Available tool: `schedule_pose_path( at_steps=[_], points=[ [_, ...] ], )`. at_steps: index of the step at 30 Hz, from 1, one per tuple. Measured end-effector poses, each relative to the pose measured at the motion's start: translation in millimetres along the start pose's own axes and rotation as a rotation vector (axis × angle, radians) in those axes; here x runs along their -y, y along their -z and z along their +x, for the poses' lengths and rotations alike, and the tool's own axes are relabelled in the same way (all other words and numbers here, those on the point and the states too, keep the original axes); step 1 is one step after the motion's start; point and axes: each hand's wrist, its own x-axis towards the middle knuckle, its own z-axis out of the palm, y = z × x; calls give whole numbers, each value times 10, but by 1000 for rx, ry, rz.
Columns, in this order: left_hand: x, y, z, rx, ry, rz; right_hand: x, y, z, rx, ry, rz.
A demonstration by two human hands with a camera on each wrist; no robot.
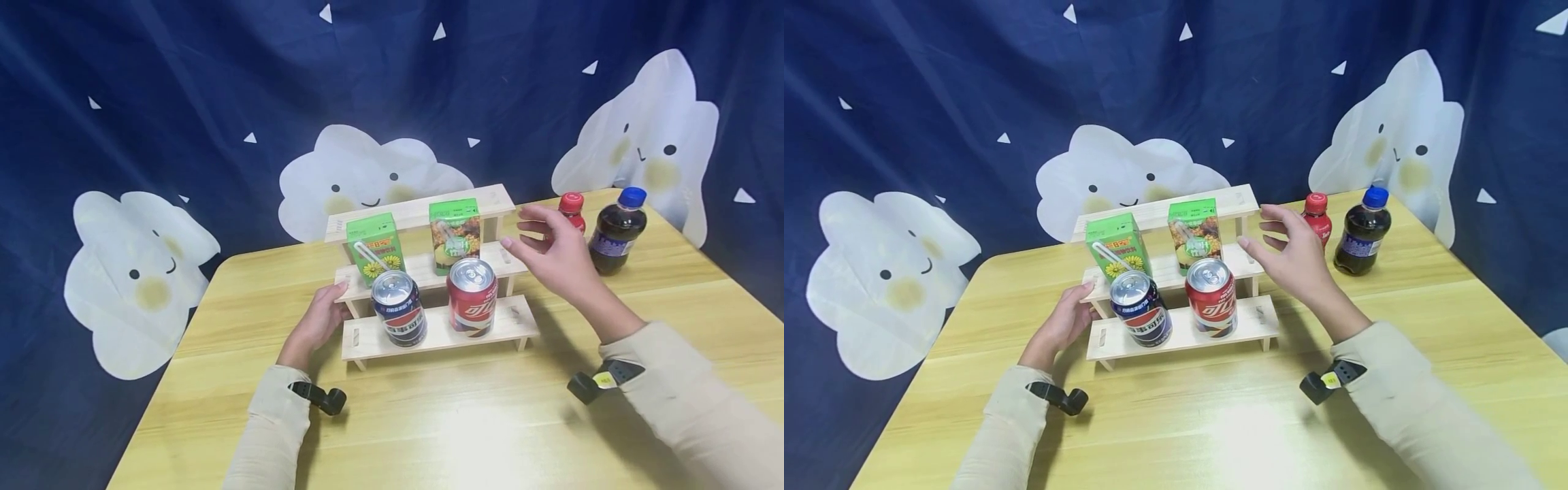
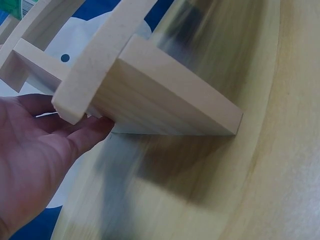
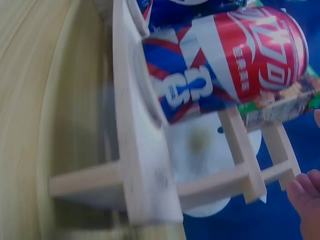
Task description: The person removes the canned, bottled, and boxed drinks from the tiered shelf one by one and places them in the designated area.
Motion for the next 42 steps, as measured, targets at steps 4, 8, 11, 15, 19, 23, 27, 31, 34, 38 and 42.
schedule_pose_path(
  at_steps=[4, 8, 11, 15, 19, 23, 27, 31, 34, 38, 42],
  points=[
    [-6, 0, -5, -1, -3, 3, 46, -83, 40, 50, -28, 47],
    [-6, 2, -5, -7, 1, 5, 87, -151, 78, 101, -54, 61],
    [-5, 1, -2, -15, 6, 6, 109, -198, 107, 140, -66, 59],
    [-15, -5, -2, -10, 1, 2, 138, -247, 133, 193, -101, 74],
    [-22, -8, -4, 0, -8, 0, 171, -283, 157, 227, -134, 80],
    [-16, -3, -5, -1, -10, 6, 182, -321, 187, 246, -146, 70],
    [-12, 2, -7, -3, 0, 14, 178, -354, 207, 256, -143, 57],
    [-16, 4, -5, -3, 7, 26, 171, -363, 219, 256, -124, 59],
    [-17, 6, -4, -2, 6, 27, 165, -363, 221, 256, -118, 58],
    [-11, 6, -2, 1, 4, 25, 165, -359, 213, 256, -122, 56],
    [-2, 6, 1, -3, 4, 19, 170, -354, 202, 252, -117, 56]
  ],
)
